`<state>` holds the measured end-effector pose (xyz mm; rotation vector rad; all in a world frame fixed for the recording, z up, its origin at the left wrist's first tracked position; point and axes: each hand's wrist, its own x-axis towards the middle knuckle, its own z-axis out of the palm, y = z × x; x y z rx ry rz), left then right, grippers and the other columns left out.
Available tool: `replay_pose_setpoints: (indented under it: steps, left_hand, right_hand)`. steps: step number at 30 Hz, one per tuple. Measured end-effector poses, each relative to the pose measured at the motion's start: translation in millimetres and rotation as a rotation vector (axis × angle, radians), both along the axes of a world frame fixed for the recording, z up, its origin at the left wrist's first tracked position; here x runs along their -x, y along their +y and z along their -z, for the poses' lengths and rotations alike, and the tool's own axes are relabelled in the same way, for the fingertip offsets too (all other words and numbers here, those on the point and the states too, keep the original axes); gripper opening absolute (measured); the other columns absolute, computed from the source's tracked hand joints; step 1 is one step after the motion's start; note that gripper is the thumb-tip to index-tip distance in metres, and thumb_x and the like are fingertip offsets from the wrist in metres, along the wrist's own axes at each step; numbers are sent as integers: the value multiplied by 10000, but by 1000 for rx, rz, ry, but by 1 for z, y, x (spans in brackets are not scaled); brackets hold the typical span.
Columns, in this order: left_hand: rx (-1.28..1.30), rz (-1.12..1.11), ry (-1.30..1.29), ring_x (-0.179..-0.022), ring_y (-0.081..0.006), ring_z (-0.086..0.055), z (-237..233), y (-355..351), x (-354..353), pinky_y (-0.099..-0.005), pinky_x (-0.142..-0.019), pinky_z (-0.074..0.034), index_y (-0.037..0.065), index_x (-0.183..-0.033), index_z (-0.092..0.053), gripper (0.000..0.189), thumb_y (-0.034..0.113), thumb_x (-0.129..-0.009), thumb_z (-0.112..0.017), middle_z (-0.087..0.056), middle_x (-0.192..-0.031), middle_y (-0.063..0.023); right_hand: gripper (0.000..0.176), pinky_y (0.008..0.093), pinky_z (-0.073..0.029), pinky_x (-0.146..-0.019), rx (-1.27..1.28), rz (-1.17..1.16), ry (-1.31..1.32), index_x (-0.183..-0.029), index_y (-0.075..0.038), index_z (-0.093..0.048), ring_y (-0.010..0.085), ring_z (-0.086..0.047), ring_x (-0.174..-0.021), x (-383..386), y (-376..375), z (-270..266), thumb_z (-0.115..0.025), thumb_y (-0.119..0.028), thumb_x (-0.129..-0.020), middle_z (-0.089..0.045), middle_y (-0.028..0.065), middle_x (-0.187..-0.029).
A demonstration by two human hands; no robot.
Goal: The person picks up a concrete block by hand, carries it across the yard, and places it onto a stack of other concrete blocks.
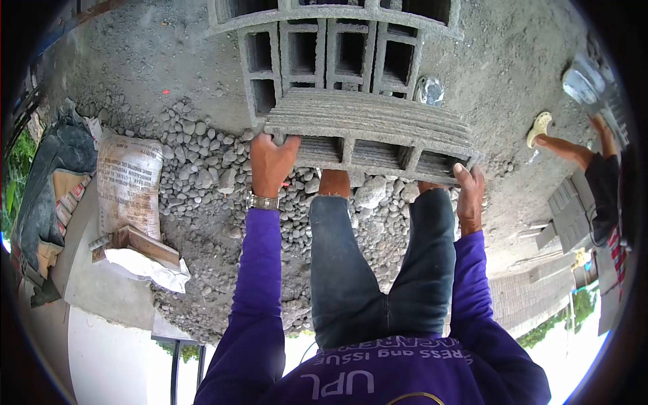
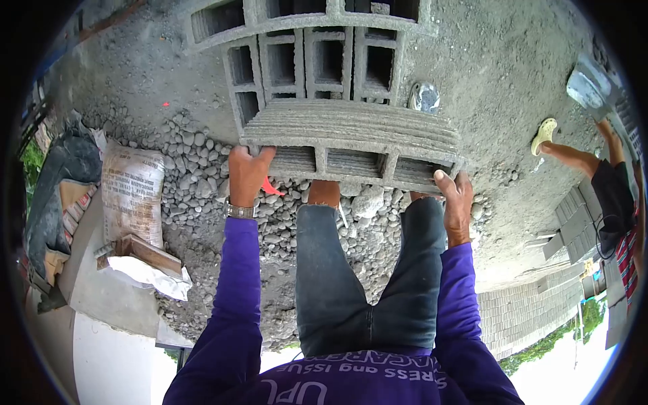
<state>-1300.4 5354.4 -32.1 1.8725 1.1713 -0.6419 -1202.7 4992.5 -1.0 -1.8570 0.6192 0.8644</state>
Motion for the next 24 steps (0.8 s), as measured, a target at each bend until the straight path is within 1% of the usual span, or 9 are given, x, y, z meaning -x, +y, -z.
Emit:
replay_pose_setpoints:
  steps: [1, 4, 7, 9, 12, 13, 16, 17, 24]
  left_hand:
    - [-93, -51, -73, -567, -226, -578, 7, -7, 0, -391, -616, -478, -106, -779, -617, 316, 183, -711, -723, -667, -685, -200]
    - [-230, -104, -116, -566, -249, -603, 19, -23, 4, -397, -621, -479, -98, -770, -629, 331, 198, -678, -747, -669, -688, -213]
    - [-356, -83, -98, -611, -379, -639, 29, -29, 10, -427, -623, -475, -73, -698, -621, 214, 126, -660, -691, -654, -677, -236]
    - [-452, -123, -119, -693, -462, -621, 26, -35, 5, -460, -641, -471, -46, -662, -611, 107, 59, -646, -611, -646, -696, -246]
    - [-514, -145, -76, -690, -464, -619, 26, -40, 6, -478, -652, -470, -32, -669, -621, 108, 72, -643, -611, -650, -704, -238]
    - [-604, -138, -209, -529, -406, -609, 31, -44, 5, -463, -553, -436, -80, -585, -544, 133, 45, -615, -576, -598, -579, -240]
    - [-688, -113, -135, -538, -441, -593, 31, -50, -1, -478, -558, -434, -74, -574, -532, 140, 51, -610, -582, -586, -573, -253]
    - [-617, -148, -73, -710, -473, -614, 28, -50, -2, -502, -668, -471, -23, -688, -624, 116, 86, -651, -606, -648, -711, -244]
    - [-522, -178, -64, -700, -464, -618, 26, -49, 2, -499, -648, -465, -12, -676, -617, 103, 80, -630, -612, -640, -689, -238]
  right_hand:
    - [575, 358, -439, -895, 141, -11, 21, -1123, 72, -580, 229, -581, -973, -2, 6, 3, -729, -372, -788, -623, 180, -1072]
    - [443, 387, -481, -684, 498, -169, -67, -843, 108, -623, 242, -602, -723, 1, 4, 26, -750, -306, -750, -646, 181, -756]
    - [388, 397, -470, -629, 623, -194, -155, -790, 111, -620, 254, -587, -641, 4, 1, 43, -739, -255, -736, -634, 183, -680]
    - [360, 393, -473, -638, 633, -158, -161, -807, 106, -628, 263, -593, -645, 4, 11, 38, -726, -234, -739, -643, 190, -698]
    - [306, 394, -480, -657, 600, -105, -246, -835, 97, -647, 283, -615, -663, 8, 14, 37, -705, -186, -736, -669, 204, -744]
    - [317, 392, -441, -605, 652, -128, -289, -748, 99, -612, 244, -540, -613, 8, 11, 40, -702, -205, -731, -615, 163, -662]
    - [378, 391, -372, -523, 616, -107, -344, -618, 109, -549, 204, -430, -534, 9, 9, 39, -703, -221, -718, -518, 115, -533]
    - [376, 401, -379, -528, 645, -118, -341, -624, 111, -548, 208, -442, -535, 9, 9, 41, -704, -220, -713, -528, 127, -538]
    - [404, 447, -412, -543, 723, -192, -265, -599, 99, -501, 300, -494, -529, 8, -4, 51, -743, -217, -669, -513, 236, -562]
